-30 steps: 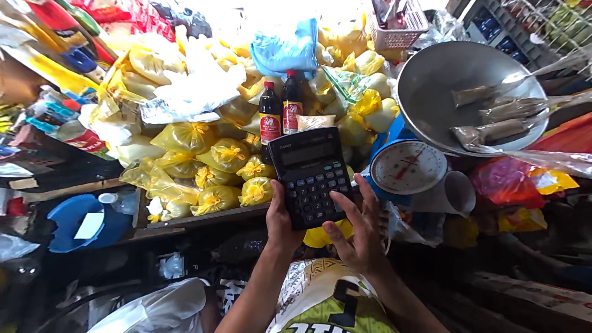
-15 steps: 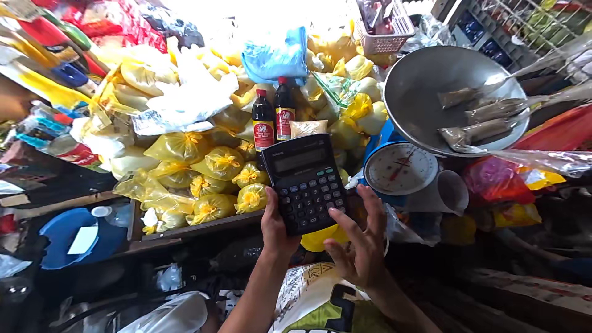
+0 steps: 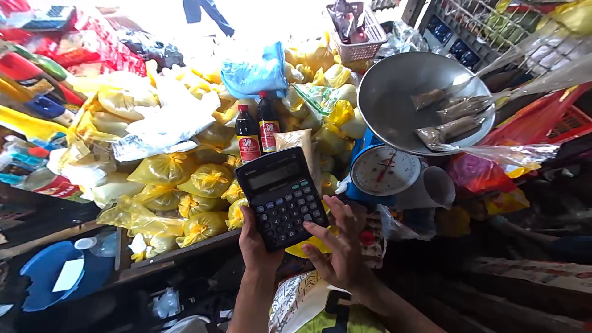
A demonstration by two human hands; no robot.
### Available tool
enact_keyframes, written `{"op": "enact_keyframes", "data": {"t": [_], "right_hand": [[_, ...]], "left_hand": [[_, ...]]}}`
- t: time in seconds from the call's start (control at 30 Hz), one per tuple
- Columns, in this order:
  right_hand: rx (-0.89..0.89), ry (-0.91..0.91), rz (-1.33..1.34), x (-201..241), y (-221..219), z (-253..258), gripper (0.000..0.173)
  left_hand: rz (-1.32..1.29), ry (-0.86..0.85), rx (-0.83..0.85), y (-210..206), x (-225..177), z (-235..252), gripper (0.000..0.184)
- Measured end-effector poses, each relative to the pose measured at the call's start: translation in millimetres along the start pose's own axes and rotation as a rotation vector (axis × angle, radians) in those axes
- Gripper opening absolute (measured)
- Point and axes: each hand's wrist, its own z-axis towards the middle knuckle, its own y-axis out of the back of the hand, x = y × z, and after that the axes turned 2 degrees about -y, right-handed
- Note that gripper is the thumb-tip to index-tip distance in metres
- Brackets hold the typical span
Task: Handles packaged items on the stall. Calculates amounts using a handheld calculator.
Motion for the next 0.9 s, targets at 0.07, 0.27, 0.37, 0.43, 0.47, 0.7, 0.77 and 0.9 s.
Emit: {"op": "enact_keyframes", "data": {"t": [0.07,0.27,0.37,0.43,0.47,0.7,0.77,0.9], "right_hand": [[0.072,-0.026,0.045,1,-3,1,0.041],[0.322,-0.045,0.002,6,-25,-1,0.053],[0.48,-0.027,-0.063,10,-30,-2,0.063],[0.564,-0.012,-0.024,10,-31,-1,0.07],[0.587,-0.013,0.0,10,-31,0,0.072],[0.44,-0.023,0.024,8,-17,14,0.062],[0.383,-0.014,-0.001,10,-10,20,0.057],[0.342,0.007,-0.05,25,8,31,0.057]], "left_hand": [[0.045,-0.043,-0.031,5,-6,-1,0.064],[0.155,-0.18,-0.118,28,-29,-7,0.064],[0.169,-0.22,-0.145,37,-37,-10,0.064],[0.164,-0.23,-0.158,38,-39,-10,0.064],[0.148,-0.225,-0.159,36,-39,-10,0.064],[0.118,-0.154,-0.114,14,-31,1,0.065],[0.118,-0.13,-0.085,11,-28,4,0.066],[0.08,-0.07,-0.049,5,-21,5,0.065]]}}
